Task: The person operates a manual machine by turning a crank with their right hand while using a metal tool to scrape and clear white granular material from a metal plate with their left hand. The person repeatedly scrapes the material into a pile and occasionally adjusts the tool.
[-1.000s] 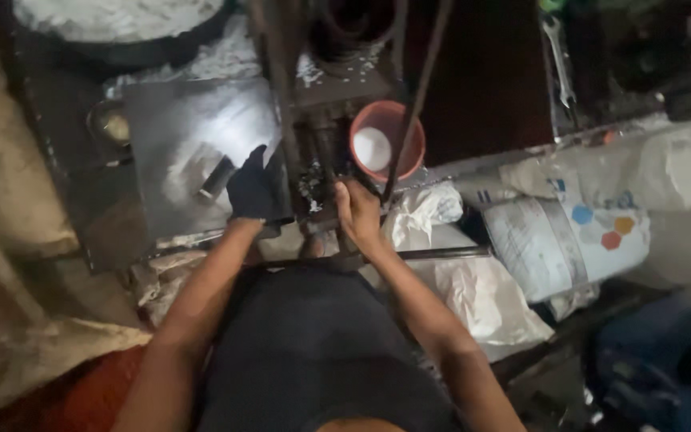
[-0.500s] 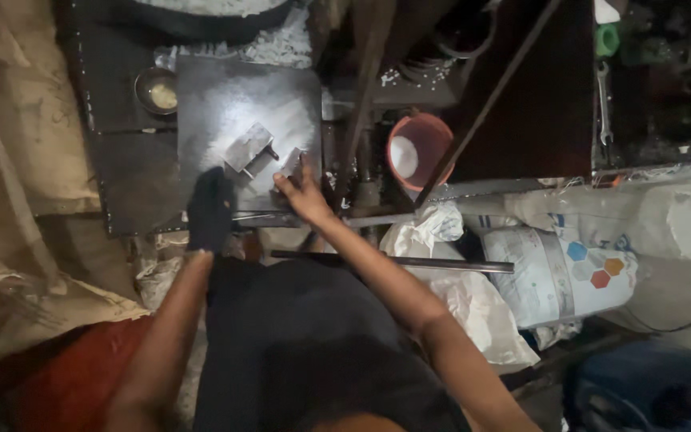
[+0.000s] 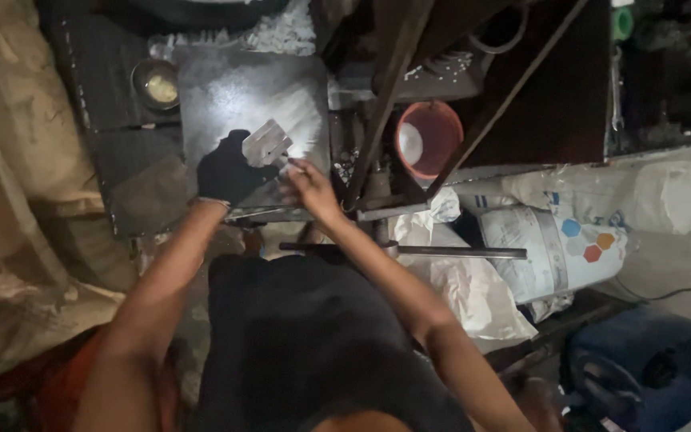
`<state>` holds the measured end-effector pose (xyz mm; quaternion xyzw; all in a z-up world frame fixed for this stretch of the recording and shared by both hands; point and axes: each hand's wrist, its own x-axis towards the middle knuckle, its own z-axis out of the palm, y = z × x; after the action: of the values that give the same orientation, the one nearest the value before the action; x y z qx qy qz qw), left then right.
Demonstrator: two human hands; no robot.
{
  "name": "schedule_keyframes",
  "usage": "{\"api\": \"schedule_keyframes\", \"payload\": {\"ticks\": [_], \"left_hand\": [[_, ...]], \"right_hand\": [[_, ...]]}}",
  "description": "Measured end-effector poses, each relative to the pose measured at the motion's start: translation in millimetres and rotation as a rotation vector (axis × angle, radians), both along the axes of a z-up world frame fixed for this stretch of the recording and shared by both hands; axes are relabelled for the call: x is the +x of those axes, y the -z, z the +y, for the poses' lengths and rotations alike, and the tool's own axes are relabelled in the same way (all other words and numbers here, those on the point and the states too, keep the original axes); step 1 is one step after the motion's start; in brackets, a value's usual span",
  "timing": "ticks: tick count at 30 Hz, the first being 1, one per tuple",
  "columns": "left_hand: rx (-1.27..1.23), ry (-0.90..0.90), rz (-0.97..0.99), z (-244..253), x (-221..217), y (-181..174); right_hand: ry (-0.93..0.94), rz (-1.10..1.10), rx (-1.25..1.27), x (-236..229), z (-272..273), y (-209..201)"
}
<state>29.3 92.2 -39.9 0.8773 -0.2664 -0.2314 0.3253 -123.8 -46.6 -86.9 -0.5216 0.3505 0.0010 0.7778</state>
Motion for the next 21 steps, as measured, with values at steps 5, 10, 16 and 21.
{"api": "schedule_keyframes", "payload": {"ticks": [5, 10, 16, 21], "left_hand": [[0.016, -0.07, -0.102, -26.0, -8.5, 11.3], [-0.077, -0.011, -0.035, -69.6, 13.7, 26.1], [-0.122, 0.079, -0.072, -138.9, 25.4, 48.1], [-0.365, -0.003, -0.178, -172.3, 24.6, 62.5]], "right_hand": [[0.131, -0.073, -0.546, -83.6, -24.4, -50.8], [0.254, -0.029, -1.334, -97.3, -96.6, -65.8], [0.224, 0.174, -1.478, -98.1, -118.2, -47.8], [0.218, 0.201, -1.519, -100.1, -117.0, -44.3]]}}
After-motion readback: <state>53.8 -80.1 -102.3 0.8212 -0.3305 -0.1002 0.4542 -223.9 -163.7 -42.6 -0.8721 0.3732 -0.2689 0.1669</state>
